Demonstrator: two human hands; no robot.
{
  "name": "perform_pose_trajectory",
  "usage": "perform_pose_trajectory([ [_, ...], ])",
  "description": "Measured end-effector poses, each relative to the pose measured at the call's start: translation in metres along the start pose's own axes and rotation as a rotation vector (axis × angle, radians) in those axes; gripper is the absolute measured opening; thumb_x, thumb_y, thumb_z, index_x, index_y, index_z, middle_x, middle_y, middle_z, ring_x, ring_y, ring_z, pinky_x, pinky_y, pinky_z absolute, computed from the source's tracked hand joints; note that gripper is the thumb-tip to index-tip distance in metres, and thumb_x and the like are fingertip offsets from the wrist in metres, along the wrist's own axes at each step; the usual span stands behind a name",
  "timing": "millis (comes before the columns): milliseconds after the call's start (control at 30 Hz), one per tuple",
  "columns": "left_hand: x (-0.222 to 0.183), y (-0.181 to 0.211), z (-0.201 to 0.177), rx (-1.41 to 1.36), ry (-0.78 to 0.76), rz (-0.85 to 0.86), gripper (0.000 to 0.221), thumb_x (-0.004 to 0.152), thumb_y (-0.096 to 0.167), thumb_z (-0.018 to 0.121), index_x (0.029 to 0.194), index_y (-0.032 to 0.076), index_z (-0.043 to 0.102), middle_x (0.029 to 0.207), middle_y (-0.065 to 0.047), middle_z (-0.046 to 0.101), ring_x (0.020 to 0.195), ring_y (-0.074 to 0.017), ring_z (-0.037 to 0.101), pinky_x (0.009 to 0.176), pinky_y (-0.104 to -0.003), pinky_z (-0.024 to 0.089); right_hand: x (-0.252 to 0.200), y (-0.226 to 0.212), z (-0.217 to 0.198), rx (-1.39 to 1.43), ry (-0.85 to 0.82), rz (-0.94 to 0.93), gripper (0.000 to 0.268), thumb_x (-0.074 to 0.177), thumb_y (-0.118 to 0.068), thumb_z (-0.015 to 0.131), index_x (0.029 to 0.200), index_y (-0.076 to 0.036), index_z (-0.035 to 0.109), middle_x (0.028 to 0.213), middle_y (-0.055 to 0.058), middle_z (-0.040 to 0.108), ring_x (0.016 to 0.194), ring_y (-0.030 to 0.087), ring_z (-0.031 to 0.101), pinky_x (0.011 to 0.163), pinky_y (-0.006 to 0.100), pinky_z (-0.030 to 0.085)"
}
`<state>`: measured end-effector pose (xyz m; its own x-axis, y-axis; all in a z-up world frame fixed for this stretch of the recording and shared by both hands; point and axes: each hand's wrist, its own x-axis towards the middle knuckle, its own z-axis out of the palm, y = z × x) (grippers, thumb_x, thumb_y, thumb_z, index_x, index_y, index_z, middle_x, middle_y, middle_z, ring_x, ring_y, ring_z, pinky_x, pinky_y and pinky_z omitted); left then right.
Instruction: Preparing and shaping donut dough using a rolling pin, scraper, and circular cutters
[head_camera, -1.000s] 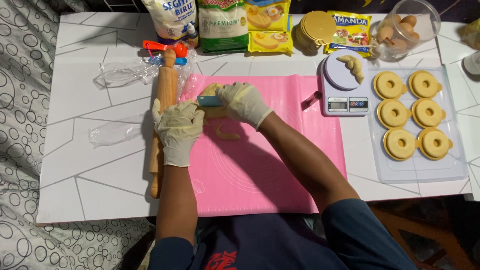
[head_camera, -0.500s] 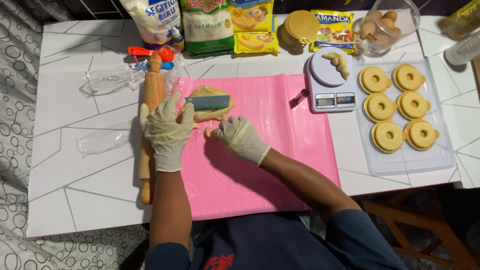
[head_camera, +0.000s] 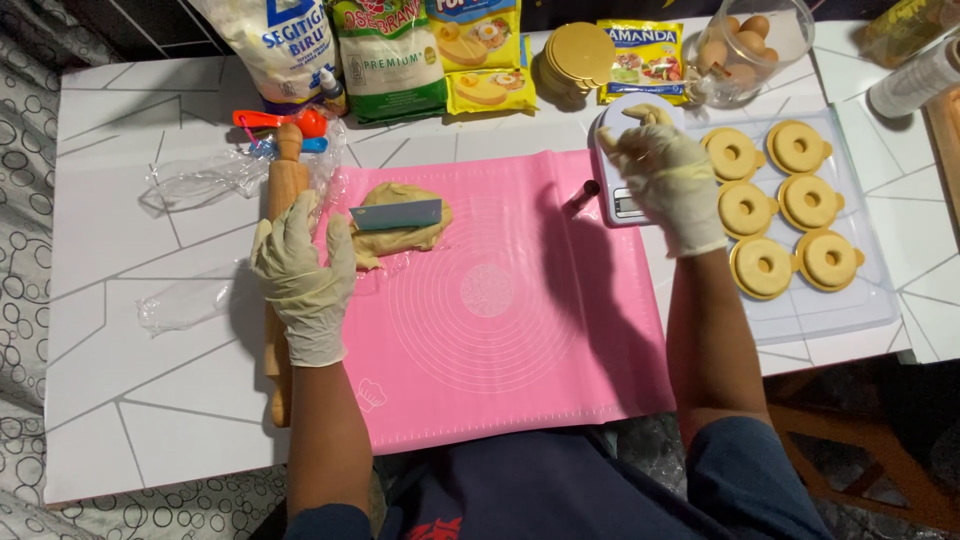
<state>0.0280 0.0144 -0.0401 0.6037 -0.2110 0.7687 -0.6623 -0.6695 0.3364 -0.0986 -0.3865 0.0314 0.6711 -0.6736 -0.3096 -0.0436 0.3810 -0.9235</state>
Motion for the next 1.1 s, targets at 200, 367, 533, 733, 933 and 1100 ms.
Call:
perform_pose_trajectory([
  [200, -0.006, -0.007, 0.011, -0.014, 0.024, 0.06, 0.038, 0.096, 0.03, 0.079, 0.128, 0.01, 0.073, 0.11, -0.009, 0.074, 0.098, -0.0274, 0.074, 0.107, -0.038, 0.045, 0.154, 0.074, -0.116, -0.608, -0.096, -0.579, 0.037, 0.089, -0.004, 0.088, 0.12, -0.002, 0.067, 0.111, 0.019, 0.069, 0.107, 0.033, 0.07, 0.082, 0.036, 0.064],
  [367, 0.012, 0.02, -0.015, 0.045, -0.014, 0.152, 0.031, 0.103, 0.021, 0.071, 0.127, 0.001, 0.068, 0.104, -0.018, 0.07, 0.089, -0.0378, 0.067, 0.081, -0.049, 0.055, 0.014, 0.016, -0.067, -0.822, -0.103, -1.084, 0.014, 0.108, -0.011, 0.065, 0.118, -0.002, 0.068, 0.109, 0.015, 0.069, 0.102, 0.025, 0.067, 0.096, 0.033, 0.055],
  [533, -0.003, -0.003, 0.021, 0.041, 0.079, 0.224, 0.029, 0.097, 0.027, 0.079, 0.122, 0.013, 0.077, 0.108, -0.006, 0.073, 0.1, -0.0255, 0.071, 0.097, -0.037, 0.052, -0.091, 0.044, 0.009, -0.866, -0.348, -0.411, 0.02, 0.098, -0.015, 0.07, 0.114, -0.004, 0.072, 0.087, 0.013, 0.075, 0.072, 0.018, 0.07, 0.061, 0.026, 0.058],
  [733, -0.012, 0.015, 0.028, -0.058, 0.09, 0.331, 0.025, 0.092, 0.024, 0.077, 0.117, 0.02, 0.078, 0.11, 0.001, 0.073, 0.095, -0.0211, 0.069, 0.089, -0.038, 0.054, -0.075, 0.175, 0.021, -1.22, -0.751, -0.963, 0.016, 0.089, -0.033, 0.07, 0.091, -0.017, 0.071, 0.072, 0.005, 0.066, 0.066, 0.03, 0.069, 0.058, 0.046, 0.056],
  [933, -0.023, 0.01, 0.035, -0.229, 0.043, 0.361, 0.017, 0.09, 0.016, 0.078, 0.107, 0.015, 0.079, 0.102, -0.007, 0.073, 0.087, -0.0306, 0.07, 0.079, -0.043, 0.056, -0.077, 0.179, 0.027, -1.093, -0.768, -1.021, 0.004, 0.088, -0.027, 0.071, 0.087, -0.024, 0.072, 0.074, 0.001, 0.063, 0.068, 0.027, 0.068, 0.058, 0.041, 0.055],
  [1100, -0.024, -0.007, 0.036, -0.267, 0.072, 0.328, 0.015, 0.092, 0.013, 0.075, 0.106, 0.013, 0.078, 0.101, -0.008, 0.073, 0.084, -0.0302, 0.07, 0.074, -0.043, 0.057, -0.073, 0.167, 0.032, -1.116, -0.934, -0.815, 0.011, 0.085, -0.018, 0.069, 0.081, -0.008, 0.068, 0.071, 0.015, 0.064, 0.067, 0.04, 0.067, 0.059, 0.049, 0.054],
])
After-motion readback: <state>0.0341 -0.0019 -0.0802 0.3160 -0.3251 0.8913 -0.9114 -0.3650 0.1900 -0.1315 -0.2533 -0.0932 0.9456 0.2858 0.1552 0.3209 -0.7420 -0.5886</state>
